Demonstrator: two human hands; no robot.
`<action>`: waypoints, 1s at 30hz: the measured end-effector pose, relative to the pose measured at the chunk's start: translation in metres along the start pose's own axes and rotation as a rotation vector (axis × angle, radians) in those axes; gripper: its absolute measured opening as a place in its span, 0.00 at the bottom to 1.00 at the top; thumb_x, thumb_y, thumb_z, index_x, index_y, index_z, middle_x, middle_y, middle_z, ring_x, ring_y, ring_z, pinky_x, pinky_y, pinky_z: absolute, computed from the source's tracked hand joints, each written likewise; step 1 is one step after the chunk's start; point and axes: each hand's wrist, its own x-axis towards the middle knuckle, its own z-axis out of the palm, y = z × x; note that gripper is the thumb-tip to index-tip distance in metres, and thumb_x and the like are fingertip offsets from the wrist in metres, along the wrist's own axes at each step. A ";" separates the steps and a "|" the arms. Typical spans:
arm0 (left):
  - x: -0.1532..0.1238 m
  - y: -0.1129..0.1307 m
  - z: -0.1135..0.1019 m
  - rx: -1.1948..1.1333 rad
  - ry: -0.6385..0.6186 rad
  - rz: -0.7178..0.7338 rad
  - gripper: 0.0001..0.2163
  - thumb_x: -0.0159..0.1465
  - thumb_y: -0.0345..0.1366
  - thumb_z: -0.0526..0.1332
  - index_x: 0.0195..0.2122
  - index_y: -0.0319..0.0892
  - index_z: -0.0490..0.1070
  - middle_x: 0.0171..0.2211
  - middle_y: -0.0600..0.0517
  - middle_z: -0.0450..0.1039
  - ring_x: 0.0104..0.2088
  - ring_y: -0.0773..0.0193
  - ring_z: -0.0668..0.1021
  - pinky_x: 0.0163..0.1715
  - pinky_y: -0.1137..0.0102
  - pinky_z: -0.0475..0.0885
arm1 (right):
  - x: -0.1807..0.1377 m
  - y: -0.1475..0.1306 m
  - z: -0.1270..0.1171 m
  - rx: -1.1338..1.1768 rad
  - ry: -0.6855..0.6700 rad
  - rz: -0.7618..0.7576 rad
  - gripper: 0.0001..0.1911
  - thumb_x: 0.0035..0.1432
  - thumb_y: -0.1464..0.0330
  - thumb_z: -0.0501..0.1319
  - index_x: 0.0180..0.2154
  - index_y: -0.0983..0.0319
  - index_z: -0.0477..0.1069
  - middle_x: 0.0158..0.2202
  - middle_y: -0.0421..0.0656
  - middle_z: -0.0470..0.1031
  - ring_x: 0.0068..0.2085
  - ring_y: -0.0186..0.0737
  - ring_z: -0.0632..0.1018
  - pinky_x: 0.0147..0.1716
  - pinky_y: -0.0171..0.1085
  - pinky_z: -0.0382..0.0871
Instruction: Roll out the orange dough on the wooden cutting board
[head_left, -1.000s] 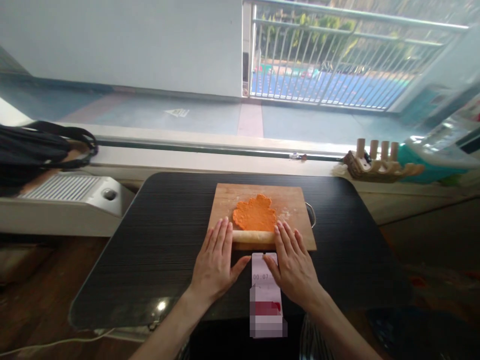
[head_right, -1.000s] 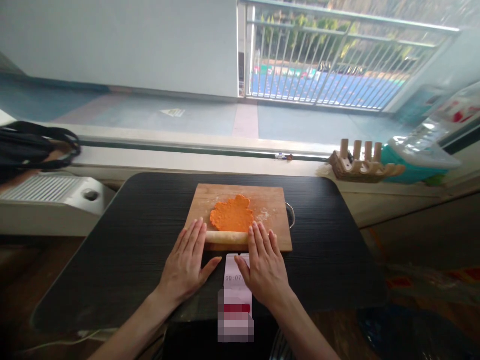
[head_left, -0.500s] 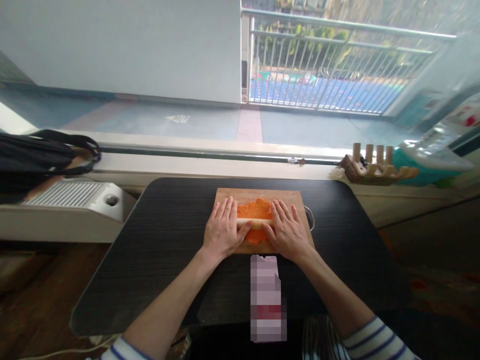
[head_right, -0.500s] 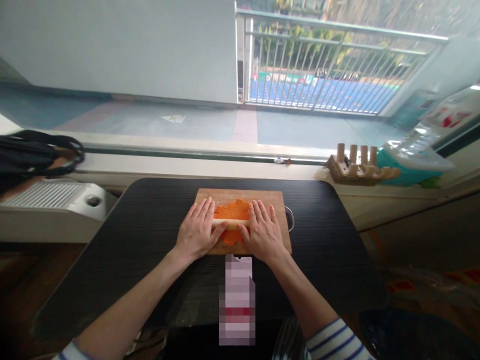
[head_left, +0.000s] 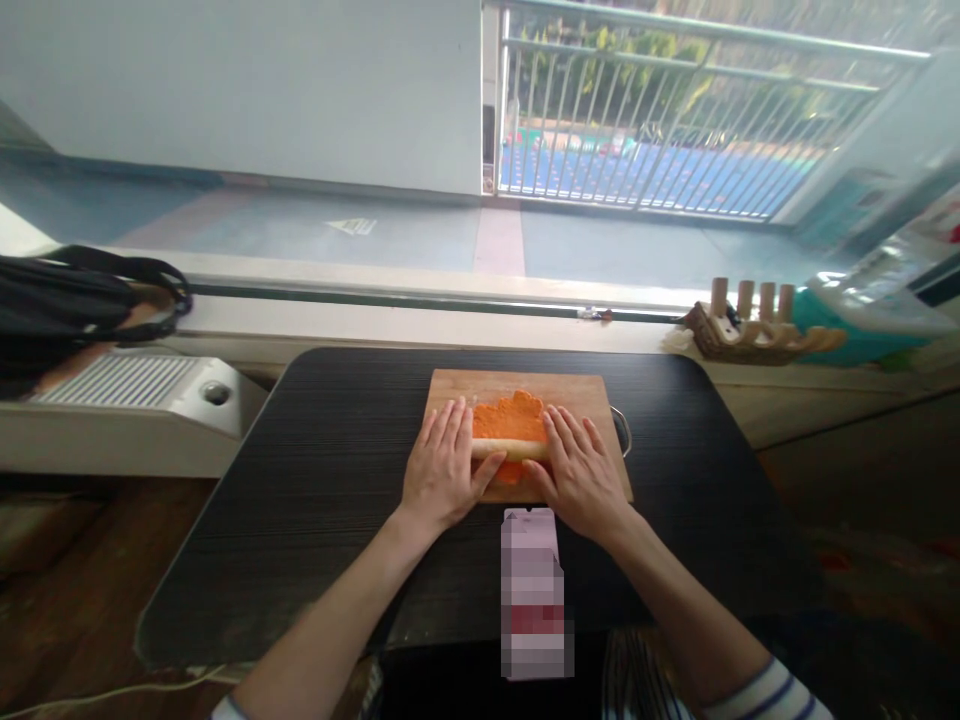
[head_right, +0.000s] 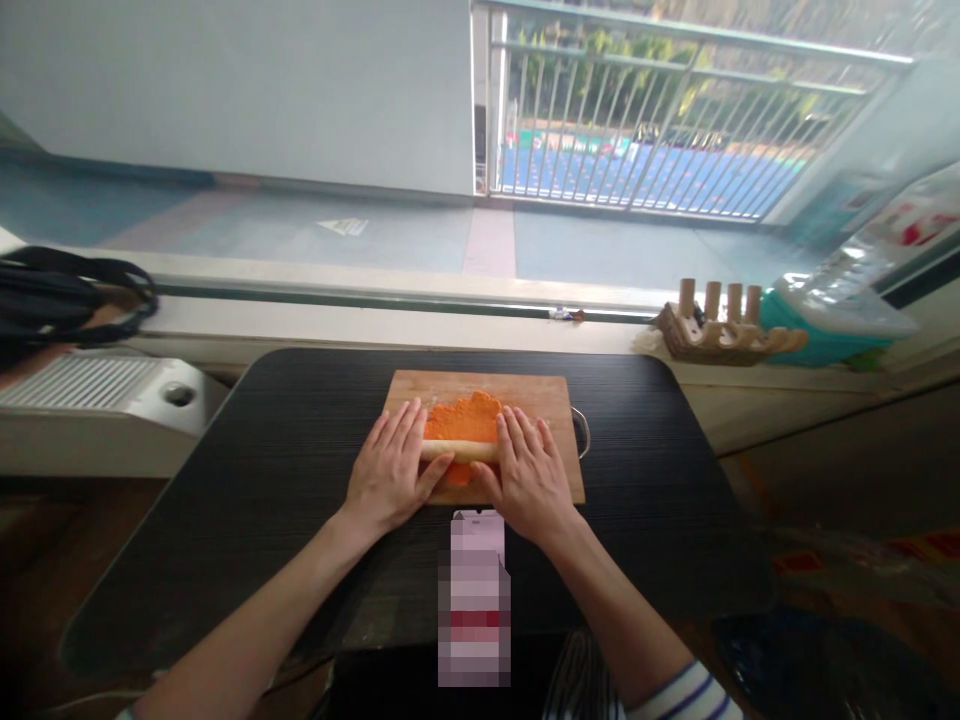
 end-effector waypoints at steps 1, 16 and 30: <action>0.006 -0.001 0.002 0.002 -0.002 -0.007 0.34 0.67 0.55 0.44 0.60 0.27 0.59 0.60 0.32 0.61 0.62 0.47 0.63 0.61 0.51 0.57 | 0.006 0.002 0.000 -0.004 -0.017 0.013 0.34 0.66 0.54 0.45 0.64 0.70 0.51 0.65 0.54 0.56 0.66 0.48 0.55 0.64 0.50 0.45; -0.002 -0.002 -0.005 -0.012 -0.023 0.002 0.28 0.69 0.48 0.42 0.60 0.31 0.61 0.61 0.38 0.62 0.61 0.51 0.65 0.61 0.54 0.57 | -0.011 0.007 0.000 0.000 0.038 -0.036 0.30 0.67 0.58 0.46 0.63 0.70 0.54 0.64 0.51 0.58 0.66 0.45 0.57 0.64 0.49 0.47; -0.004 -0.009 -0.010 -0.039 0.148 -0.033 0.15 0.69 0.39 0.49 0.30 0.41 0.70 0.34 0.46 0.74 0.37 0.56 0.73 0.39 0.63 0.69 | -0.012 0.016 0.011 0.155 0.172 -0.039 0.18 0.68 0.64 0.49 0.53 0.62 0.68 0.54 0.46 0.73 0.56 0.44 0.70 0.53 0.44 0.63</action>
